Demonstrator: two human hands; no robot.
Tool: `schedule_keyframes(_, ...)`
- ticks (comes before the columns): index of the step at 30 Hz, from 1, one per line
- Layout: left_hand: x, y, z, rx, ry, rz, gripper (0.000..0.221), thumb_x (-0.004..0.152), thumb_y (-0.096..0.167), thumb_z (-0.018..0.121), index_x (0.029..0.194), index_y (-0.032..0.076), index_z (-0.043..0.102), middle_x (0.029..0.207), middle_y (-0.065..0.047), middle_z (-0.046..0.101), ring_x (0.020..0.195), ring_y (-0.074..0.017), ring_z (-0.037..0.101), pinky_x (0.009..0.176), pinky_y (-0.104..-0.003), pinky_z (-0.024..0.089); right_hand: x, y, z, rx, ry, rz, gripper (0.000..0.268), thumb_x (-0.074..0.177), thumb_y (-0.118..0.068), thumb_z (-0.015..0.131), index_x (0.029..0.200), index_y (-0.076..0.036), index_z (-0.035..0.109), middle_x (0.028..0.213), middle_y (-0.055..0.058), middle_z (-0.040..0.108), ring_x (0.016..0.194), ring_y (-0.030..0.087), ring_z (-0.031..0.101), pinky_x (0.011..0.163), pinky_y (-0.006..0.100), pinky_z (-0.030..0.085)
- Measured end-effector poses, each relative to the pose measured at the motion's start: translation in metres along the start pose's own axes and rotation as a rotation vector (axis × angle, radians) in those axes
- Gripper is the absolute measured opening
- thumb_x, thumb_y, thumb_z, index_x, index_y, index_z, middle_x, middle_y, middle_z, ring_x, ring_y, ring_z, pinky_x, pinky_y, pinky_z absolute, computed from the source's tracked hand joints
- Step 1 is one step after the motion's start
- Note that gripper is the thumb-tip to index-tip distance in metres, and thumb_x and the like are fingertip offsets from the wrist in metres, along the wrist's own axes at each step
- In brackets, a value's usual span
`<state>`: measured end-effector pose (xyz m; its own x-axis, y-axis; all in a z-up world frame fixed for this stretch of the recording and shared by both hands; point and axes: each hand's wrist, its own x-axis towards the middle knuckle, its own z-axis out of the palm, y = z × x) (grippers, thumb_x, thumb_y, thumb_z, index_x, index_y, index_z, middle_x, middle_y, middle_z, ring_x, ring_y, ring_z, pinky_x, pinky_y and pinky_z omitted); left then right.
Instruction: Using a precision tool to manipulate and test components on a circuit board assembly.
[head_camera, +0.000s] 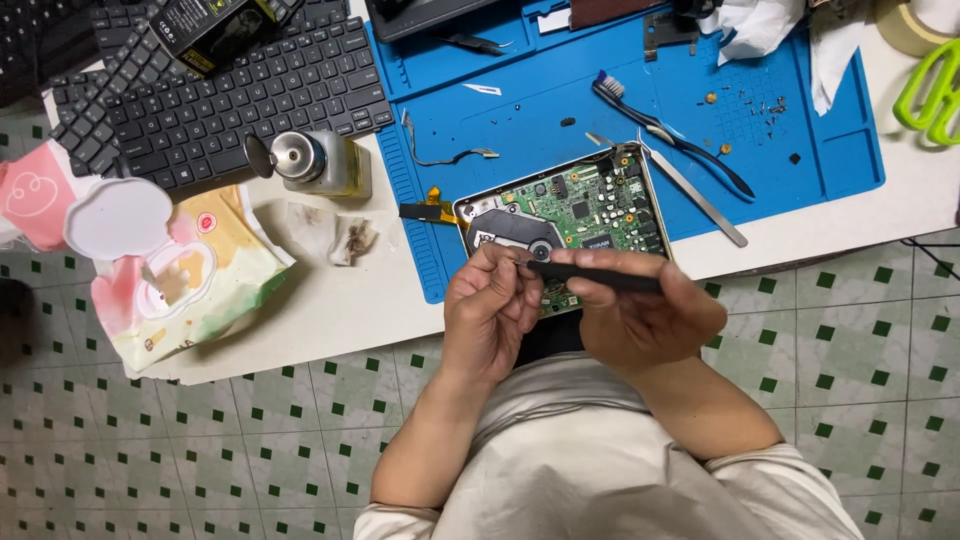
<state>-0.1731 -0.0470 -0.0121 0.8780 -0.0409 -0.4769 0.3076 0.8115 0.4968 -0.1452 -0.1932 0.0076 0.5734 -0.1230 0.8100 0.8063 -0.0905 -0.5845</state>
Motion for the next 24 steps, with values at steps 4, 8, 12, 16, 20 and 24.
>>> schedule_keyframes(4, 0.0, -0.003, 0.0, -0.03, 0.0, -0.016, 0.012, 0.101, 0.012, 0.063, 0.102, 0.001, 0.058, 0.087, -0.019, 0.064, 0.064, -0.0243, 0.067, 0.036, -0.022, 0.044, -0.002, -0.007, -0.001, -0.037, 0.042, 0.107, 0.066, 0.095, 0.013, 0.066, 0.146, 0.0, 0.026, 0.097, 0.031, 0.068, 0.084, 0.045, 0.077, 0.075, 0.052, 0.068)
schedule_keyframes(8, -0.002, -0.006, 0.003, -0.067, -0.023, -0.048, 0.011, 0.101, 0.01, 0.062, 0.102, 0.0, 0.058, 0.087, -0.021, 0.065, 0.065, -0.0269, 0.069, 0.033, -0.022, 0.043, -0.002, -0.011, -0.002, -0.055, 0.058, 0.105, 0.064, 0.095, 0.014, 0.066, 0.143, 0.002, 0.025, 0.097, 0.032, 0.067, 0.083, 0.045, 0.077, 0.076, 0.052, 0.068)
schedule_keyframes(12, -0.003, -0.01, 0.005, -0.082, -0.047, -0.068, 0.012, 0.1, 0.009, 0.063, 0.102, -0.001, 0.058, 0.085, -0.022, 0.067, 0.066, -0.0285, 0.071, 0.032, -0.022, 0.043, 0.0, -0.016, -0.002, -0.09, 0.022, 0.122, 0.065, 0.094, 0.014, 0.067, 0.141, 0.001, 0.024, 0.097, 0.031, 0.068, 0.082, 0.042, 0.076, 0.074, 0.052, 0.068)
schedule_keyframes(16, -0.007, -0.008, 0.012, -0.016, -0.061, 0.037, 0.011, 0.1, 0.008, 0.064, 0.098, -0.001, 0.058, 0.087, -0.024, 0.067, 0.064, -0.0277, 0.07, 0.035, -0.021, 0.045, -0.004, -0.017, -0.009, -0.059, 0.045, 0.082, 0.069, 0.093, 0.016, 0.067, 0.145, -0.001, 0.025, 0.095, 0.032, 0.066, 0.08, 0.046, 0.076, 0.072, 0.055, 0.069)
schedule_keyframes(20, -0.006, -0.004, 0.014, 0.169, -0.064, 0.239, 0.012, 0.1, 0.009, 0.065, 0.097, -0.001, 0.058, 0.089, -0.023, 0.068, 0.064, -0.0253, 0.072, 0.038, -0.019, 0.047, -0.003, -0.022, -0.009, -0.043, 0.053, 0.019, 0.073, 0.091, 0.017, 0.066, 0.15, -0.001, 0.025, 0.093, 0.035, 0.065, 0.078, 0.051, 0.075, 0.071, 0.06, 0.068)
schedule_keyframes(24, -0.008, -0.001, 0.02, 0.311, -0.076, 0.349, 0.009, 0.1, 0.005, 0.063, 0.095, -0.001, 0.059, 0.086, -0.022, 0.068, 0.064, -0.0234, 0.071, 0.04, -0.018, 0.047, 0.002, -0.031, -0.009, -0.067, 0.0, 0.032, 0.073, 0.092, 0.015, 0.064, 0.152, -0.003, 0.025, 0.095, 0.033, 0.066, 0.082, 0.048, 0.076, 0.071, 0.058, 0.07)
